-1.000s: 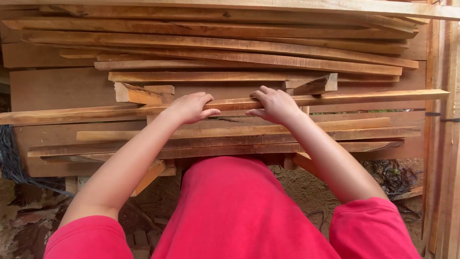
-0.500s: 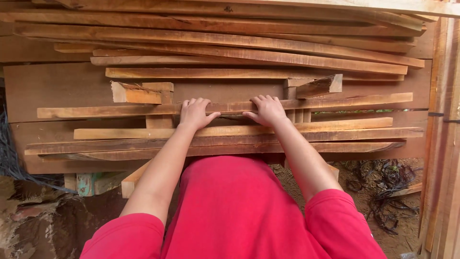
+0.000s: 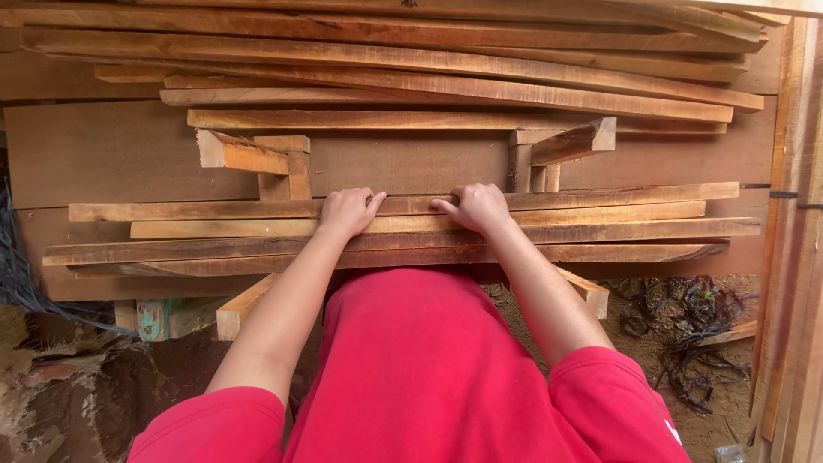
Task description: The person is sorting and stacking thin wood planks from a large pile onto a wooden jig or rack.
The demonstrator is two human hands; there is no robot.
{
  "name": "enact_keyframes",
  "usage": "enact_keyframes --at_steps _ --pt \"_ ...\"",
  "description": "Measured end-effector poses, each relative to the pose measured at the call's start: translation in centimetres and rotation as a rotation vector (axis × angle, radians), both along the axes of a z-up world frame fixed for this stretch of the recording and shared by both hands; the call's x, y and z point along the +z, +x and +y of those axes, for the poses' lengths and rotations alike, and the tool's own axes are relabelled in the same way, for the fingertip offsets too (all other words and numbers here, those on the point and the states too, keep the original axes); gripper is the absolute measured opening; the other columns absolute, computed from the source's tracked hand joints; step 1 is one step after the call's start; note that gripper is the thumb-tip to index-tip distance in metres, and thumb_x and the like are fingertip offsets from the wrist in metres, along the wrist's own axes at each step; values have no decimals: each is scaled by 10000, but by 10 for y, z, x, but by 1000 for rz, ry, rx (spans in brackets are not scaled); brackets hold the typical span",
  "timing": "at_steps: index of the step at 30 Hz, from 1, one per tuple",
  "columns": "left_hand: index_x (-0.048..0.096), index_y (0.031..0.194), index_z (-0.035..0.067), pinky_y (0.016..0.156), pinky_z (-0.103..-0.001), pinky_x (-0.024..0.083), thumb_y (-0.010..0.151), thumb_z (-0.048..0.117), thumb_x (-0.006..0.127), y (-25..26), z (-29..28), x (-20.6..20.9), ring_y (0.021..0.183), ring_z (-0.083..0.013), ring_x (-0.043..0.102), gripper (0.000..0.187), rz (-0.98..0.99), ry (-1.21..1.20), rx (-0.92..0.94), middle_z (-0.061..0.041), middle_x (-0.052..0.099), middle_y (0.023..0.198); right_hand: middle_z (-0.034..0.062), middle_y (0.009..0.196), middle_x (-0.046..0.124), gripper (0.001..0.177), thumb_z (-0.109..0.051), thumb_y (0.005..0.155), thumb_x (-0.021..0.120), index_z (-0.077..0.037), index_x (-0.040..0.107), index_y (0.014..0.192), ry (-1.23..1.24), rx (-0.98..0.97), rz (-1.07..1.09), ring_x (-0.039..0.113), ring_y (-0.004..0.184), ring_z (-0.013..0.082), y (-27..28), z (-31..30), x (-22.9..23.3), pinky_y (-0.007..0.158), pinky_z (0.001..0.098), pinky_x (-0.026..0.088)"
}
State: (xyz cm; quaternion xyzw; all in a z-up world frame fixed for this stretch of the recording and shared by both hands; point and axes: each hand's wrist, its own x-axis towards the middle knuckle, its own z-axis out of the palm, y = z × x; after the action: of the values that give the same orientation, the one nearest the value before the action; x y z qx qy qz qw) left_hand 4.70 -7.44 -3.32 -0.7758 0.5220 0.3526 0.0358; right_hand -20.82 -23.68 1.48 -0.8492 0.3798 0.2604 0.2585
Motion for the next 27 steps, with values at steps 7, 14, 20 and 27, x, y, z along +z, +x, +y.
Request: enact_keyframes --at_steps 7,14,20,27 --pt "721 1056 215 926 -424 489 1022 588 457 -14 21 -19 964 -240 727 458 -161 -345 -20 -14 736 937 43 925 722 575 -729 885 601 -183 691 1039 -251 -1 -279 741 931 254 -20 16 -49 883 437 535" --pt "641 757 265 667 -324 520 973 483 628 -13 26 -35 675 -170 693 308 -242 -745 53 51 622 669 78 694 652 542 -696 846 685 -164 586 849 -425 -54 -515 722 713 284 -26 30 -36 736 420 553" --pt "675 846 246 729 -367 517 993 495 580 -23 37 -20 748 -206 709 304 -240 -615 33 30 682 721 14 799 626 403 -613 878 692 -226 641 975 -449 -36 -577 688 804 233 -28 41 -42 759 371 527" --pt "665 809 242 744 -370 533 989 500 564 -28 42 2 739 -221 733 331 -223 -491 19 12 710 721 3 925 662 444 -596 872 722 -204 692 1077 -435 -3 -622 656 944 199 -29 52 -22 908 369 468"
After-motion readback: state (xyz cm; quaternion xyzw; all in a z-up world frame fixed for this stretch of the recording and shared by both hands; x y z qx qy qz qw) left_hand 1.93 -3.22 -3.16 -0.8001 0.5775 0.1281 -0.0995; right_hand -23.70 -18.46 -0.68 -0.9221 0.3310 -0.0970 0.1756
